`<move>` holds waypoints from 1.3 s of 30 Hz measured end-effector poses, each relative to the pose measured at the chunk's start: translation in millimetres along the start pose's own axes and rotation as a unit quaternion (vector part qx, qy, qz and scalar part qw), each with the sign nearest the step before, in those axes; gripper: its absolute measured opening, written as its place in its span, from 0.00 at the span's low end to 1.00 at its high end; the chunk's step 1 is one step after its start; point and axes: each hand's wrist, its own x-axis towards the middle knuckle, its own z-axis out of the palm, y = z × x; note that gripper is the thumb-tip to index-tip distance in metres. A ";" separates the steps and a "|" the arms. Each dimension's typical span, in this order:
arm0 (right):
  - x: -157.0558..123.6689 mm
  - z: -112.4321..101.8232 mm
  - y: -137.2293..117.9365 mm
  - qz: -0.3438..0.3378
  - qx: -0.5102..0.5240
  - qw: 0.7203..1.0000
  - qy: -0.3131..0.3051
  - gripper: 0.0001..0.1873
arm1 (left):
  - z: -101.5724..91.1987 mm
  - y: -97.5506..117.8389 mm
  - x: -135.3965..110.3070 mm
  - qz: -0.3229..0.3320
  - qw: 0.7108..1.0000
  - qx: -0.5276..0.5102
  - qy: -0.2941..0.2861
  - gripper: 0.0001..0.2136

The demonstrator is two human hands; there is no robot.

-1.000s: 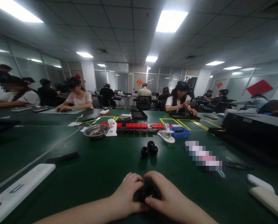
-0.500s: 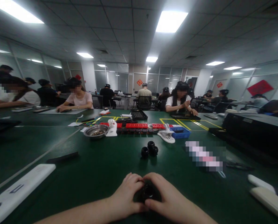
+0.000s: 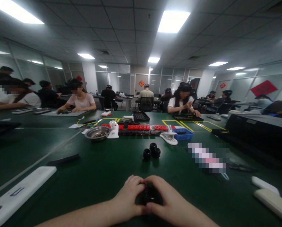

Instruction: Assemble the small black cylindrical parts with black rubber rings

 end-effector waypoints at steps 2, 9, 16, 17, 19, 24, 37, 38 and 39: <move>0.8 0.6 0.6 0.030 -0.033 0.999 0.022 0.22 | -0.4 0.8 -0.4 -0.002 1.000 -0.002 -0.001 0.19; -1.1 0.6 -0.5 -0.031 -0.011 0.999 -0.011 0.22 | 0.9 0.0 -0.1 -0.009 1.000 0.003 0.002 0.23; 0.0 -0.3 0.8 0.023 -0.039 0.999 0.025 0.21 | 2.2 -1.2 -0.7 0.000 1.000 0.008 0.005 0.19; 0.6 0.0 1.2 0.034 -0.052 0.997 0.034 0.19 | 2.1 -1.1 -0.8 -0.001 1.000 0.009 0.006 0.18; 1.2 0.3 1.4 0.039 -0.063 0.996 0.044 0.14 | 1.8 -1.0 -1.0 -0.004 1.000 0.009 0.008 0.19; -0.8 -1.0 -2.4 -0.038 -0.006 0.999 -0.004 0.21 | 0.6 -1.0 -0.8 0.000 1.000 0.002 0.004 0.23; 1.6 2.2 2.3 -0.022 -0.037 0.999 0.013 0.18 | 0.3 0.5 -1.7 -0.004 1.000 -0.001 0.006 0.21; 1.0 1.8 1.1 -0.034 -0.026 0.999 0.002 0.21 | 0.6 0.2 -1.5 -0.004 1.000 0.002 0.005 0.21; 0.5 1.2 -0.1 -0.039 -0.018 0.999 -0.005 0.23 | 0.9 -0.3 -1.2 -0.004 1.000 0.005 0.004 0.22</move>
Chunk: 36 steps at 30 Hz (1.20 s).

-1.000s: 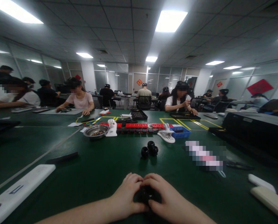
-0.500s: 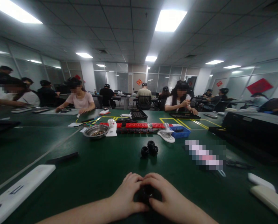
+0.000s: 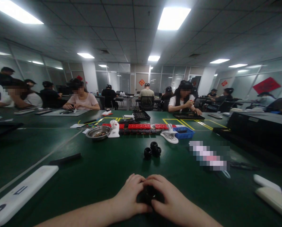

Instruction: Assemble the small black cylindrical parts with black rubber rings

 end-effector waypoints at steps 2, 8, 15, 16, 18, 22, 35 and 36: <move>-0.6 -0.9 -1.5 0.011 0.002 1.000 0.004 0.24 | 0.8 -1.1 0.6 -0.002 1.000 0.005 0.000 0.21; 1.1 1.8 4.2 0.083 -0.061 0.993 0.051 0.13 | -0.9 0.3 0.5 -0.018 1.000 -0.001 -0.004 0.21; 0.0 -0.8 -1.0 0.036 -0.026 0.999 0.010 0.15 | -1.8 0.9 -0.1 -0.003 1.000 -0.005 0.001 0.24; -0.6 -2.3 -2.4 0.028 -0.018 0.999 -0.002 0.18 | -1.3 0.4 0.1 -0.005 1.000 -0.004 0.000 0.24; -2.2 -5.1 -3.6 0.018 0.001 0.999 -0.028 0.24 | -0.3 -0.4 0.3 -0.008 1.000 -0.003 -0.001 0.25; -5.2 -6.9 0.5 0.049 0.011 0.997 -0.058 0.33 | 2.1 -2.2 -0.3 0.003 1.000 -0.003 0.021 0.25; -4.8 -5.6 2.8 0.043 -0.072 0.993 -0.084 0.33 | 9.0 -7.7 -0.8 -0.007 0.995 -0.014 0.094 0.28; -4.7 -5.4 2.3 0.040 -0.072 0.993 -0.083 0.34 | 9.3 -7.9 -1.0 -0.011 0.995 -0.014 0.095 0.28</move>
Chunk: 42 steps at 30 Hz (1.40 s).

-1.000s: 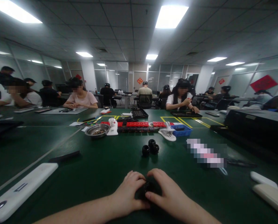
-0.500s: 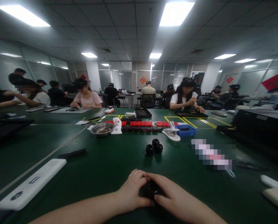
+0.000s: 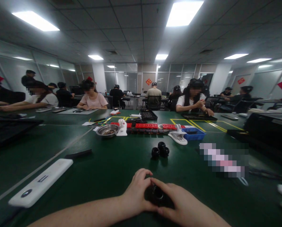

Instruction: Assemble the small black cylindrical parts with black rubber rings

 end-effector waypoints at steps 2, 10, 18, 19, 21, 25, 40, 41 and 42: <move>0.3 0.0 -1.3 -0.003 0.000 1.000 0.000 0.34 | 0.1 0.2 -0.4 -0.008 1.000 0.000 0.002 0.27; 1.7 3.5 4.6 0.024 -0.030 0.999 0.007 0.35 | -5.3 6.5 -0.9 -0.037 0.999 0.013 -0.014 0.29; 3.6 7.1 16.1 0.044 -0.036 0.998 0.017 0.37 | -10.3 9.4 1.4 -0.042 0.996 0.044 -0.072 0.26; 3.7 6.5 16.0 0.046 -0.033 0.998 0.016 0.37 | -10.5 9.6 1.6 -0.041 0.996 0.044 -0.071 0.25; 3.4 5.4 15.6 0.051 -0.027 0.998 0.013 0.37 | -10.6 10.1 1.7 -0.038 0.996 0.045 -0.069 0.24; 2.0 4.9 15.6 0.051 -0.015 0.999 0.011 0.37 | -10.7 11.4 2.0 -0.040 0.995 0.052 -0.071 0.24; 0.1 -0.2 2.5 0.062 -0.037 0.997 0.001 0.25 | -2.9 1.1 1.0 -0.028 0.999 0.016 -0.040 0.26; 0.0 -0.6 1.8 0.066 -0.040 0.997 0.002 0.24 | -2.6 1.2 1.2 -0.026 0.999 0.015 -0.038 0.26; 0.2 -0.8 1.4 0.069 -0.041 0.997 0.005 0.24 | -2.6 1.6 1.3 -0.023 0.999 0.014 -0.037 0.26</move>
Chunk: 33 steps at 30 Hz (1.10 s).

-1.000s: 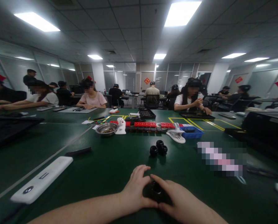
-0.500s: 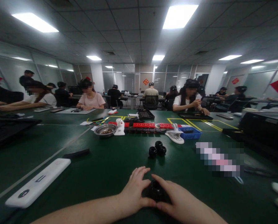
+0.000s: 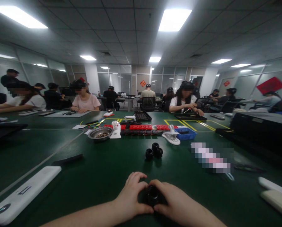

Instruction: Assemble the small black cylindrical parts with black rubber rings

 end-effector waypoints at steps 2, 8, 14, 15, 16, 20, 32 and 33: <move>1.1 0.2 0.1 0.006 -0.001 1.000 0.015 0.22 | -0.5 1.3 0.0 0.005 1.000 -0.001 0.001 0.24; 2.5 -0.7 1.3 0.020 0.026 0.997 0.076 0.36 | -2.6 4.8 -0.2 0.000 1.000 -0.001 0.001 0.16; -3.2 -5.5 -6.6 -0.084 0.100 0.989 0.065 0.27 | -5.1 5.9 1.8 0.017 0.999 -0.002 -0.030 0.22; -2.2 -4.2 -7.1 -0.084 0.092 0.990 0.067 0.25 | -5.5 6.2 1.9 0.018 0.999 -0.004 -0.031 0.21; -0.5 -2.2 -7.2 -0.076 0.076 0.991 0.074 0.23 | -5.6 6.3 2.0 0.017 0.999 -0.006 -0.030 0.21; 5.8 7.8 -7.2 -0.016 -0.017 0.993 0.119 0.29 | -4.8 3.7 1.5 0.021 0.999 0.001 -0.031 0.19; -3.3 -4.4 -10.8 -0.077 -0.008 0.994 0.075 0.18 | -4.4 1.1 2.4 0.039 0.998 -0.023 -0.036 0.21; -1.4 -1.6 -10.7 -0.060 -0.028 0.994 0.089 0.19 | -3.9 0.7 2.6 0.043 0.998 -0.023 -0.034 0.20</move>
